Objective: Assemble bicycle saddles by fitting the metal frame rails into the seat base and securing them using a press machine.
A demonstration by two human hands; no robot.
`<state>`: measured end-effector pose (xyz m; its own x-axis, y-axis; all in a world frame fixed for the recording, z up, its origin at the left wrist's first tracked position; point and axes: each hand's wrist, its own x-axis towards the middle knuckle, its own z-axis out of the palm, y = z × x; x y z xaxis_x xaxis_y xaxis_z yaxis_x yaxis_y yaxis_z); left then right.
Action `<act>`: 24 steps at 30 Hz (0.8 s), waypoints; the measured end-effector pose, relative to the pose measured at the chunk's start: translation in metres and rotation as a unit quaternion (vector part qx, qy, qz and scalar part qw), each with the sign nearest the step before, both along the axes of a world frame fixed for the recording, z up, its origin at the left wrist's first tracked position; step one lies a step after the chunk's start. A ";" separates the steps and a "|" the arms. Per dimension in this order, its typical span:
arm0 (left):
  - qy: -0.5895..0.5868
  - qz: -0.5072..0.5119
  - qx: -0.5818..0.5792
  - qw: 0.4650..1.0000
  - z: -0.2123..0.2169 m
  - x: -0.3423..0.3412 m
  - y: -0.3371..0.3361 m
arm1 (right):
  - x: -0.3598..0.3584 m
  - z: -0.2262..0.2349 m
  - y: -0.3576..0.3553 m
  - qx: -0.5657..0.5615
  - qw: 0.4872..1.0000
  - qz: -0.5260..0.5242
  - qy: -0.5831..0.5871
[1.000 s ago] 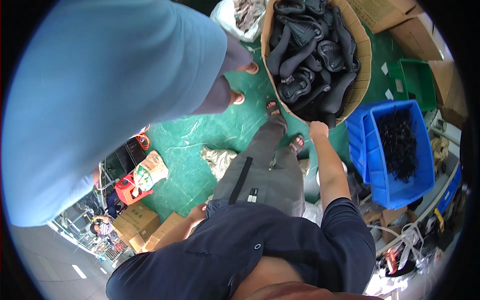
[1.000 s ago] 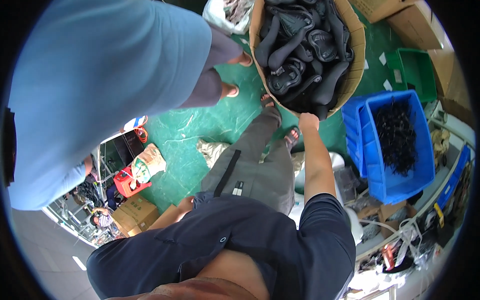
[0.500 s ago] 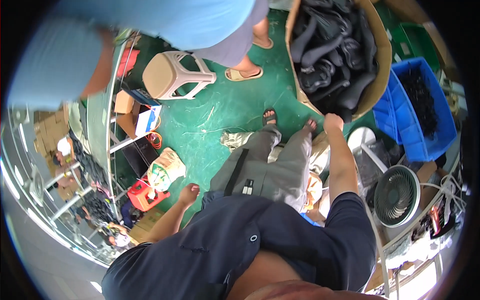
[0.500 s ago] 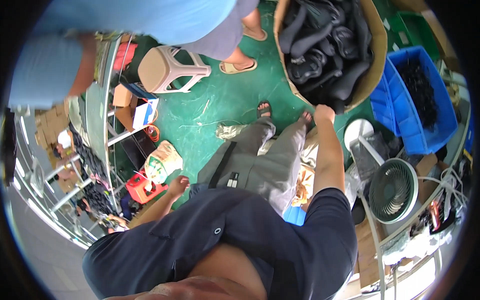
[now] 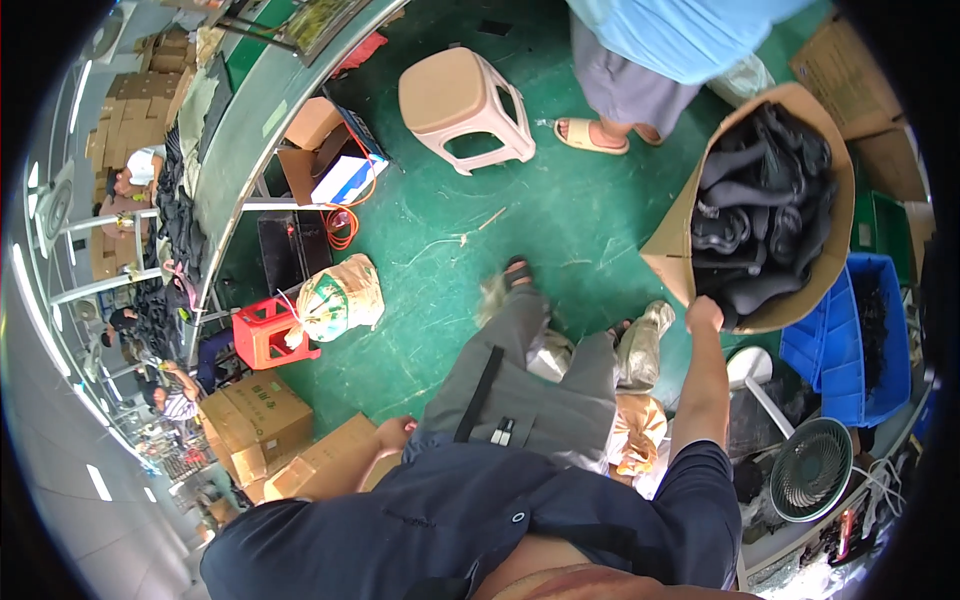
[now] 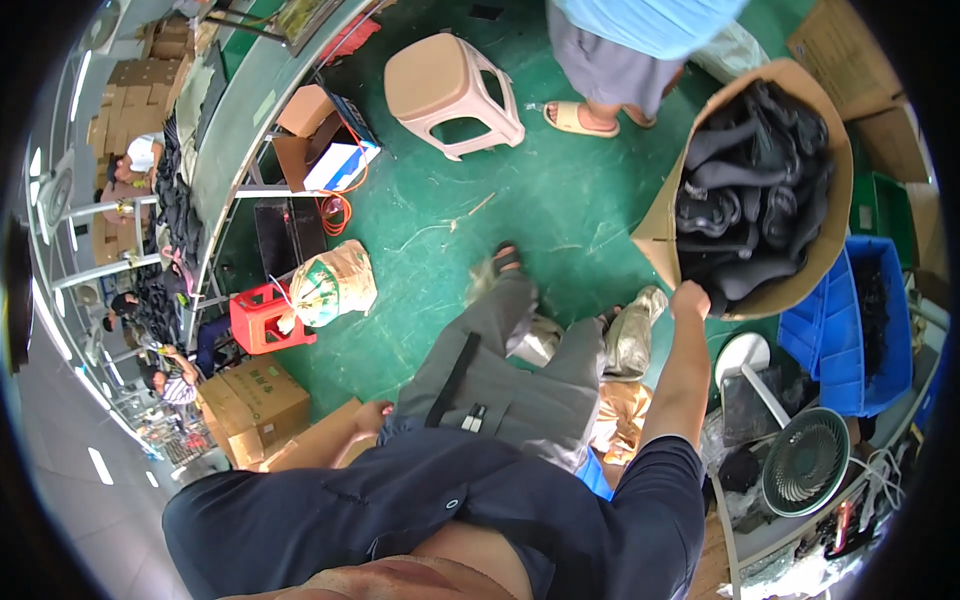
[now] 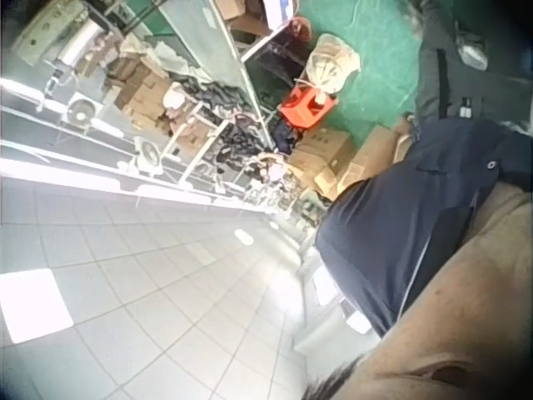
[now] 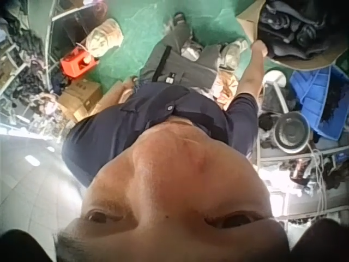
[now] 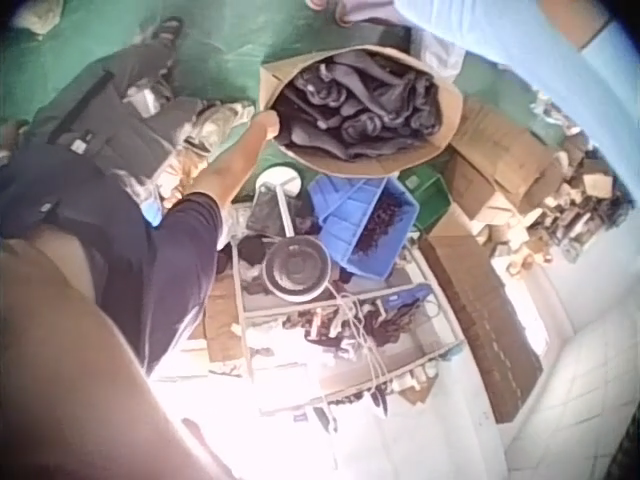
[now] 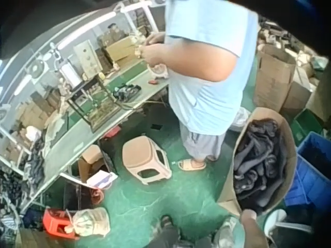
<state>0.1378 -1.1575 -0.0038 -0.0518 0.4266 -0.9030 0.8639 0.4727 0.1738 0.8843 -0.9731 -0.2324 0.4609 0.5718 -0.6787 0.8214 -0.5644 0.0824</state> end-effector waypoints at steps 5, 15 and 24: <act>0.022 0.055 0.023 0.998 -0.028 -0.128 -0.031 | -0.143 0.015 0.044 -0.068 0.998 0.005 0.002; -0.002 0.404 0.078 0.911 -0.071 -0.371 -0.011 | -0.469 -0.063 0.149 -0.009 0.999 -0.026 0.017; -0.119 0.454 -0.030 0.882 -0.044 -0.318 -0.019 | -0.763 -0.041 0.223 -0.018 0.963 0.221 0.150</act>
<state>-0.1803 -1.1767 -0.0483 -0.1533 0.2569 -0.9542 0.0657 0.9661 0.2496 0.1214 -0.7499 -0.2730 -0.0436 0.6412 -0.7661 0.9707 -0.1543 -0.1843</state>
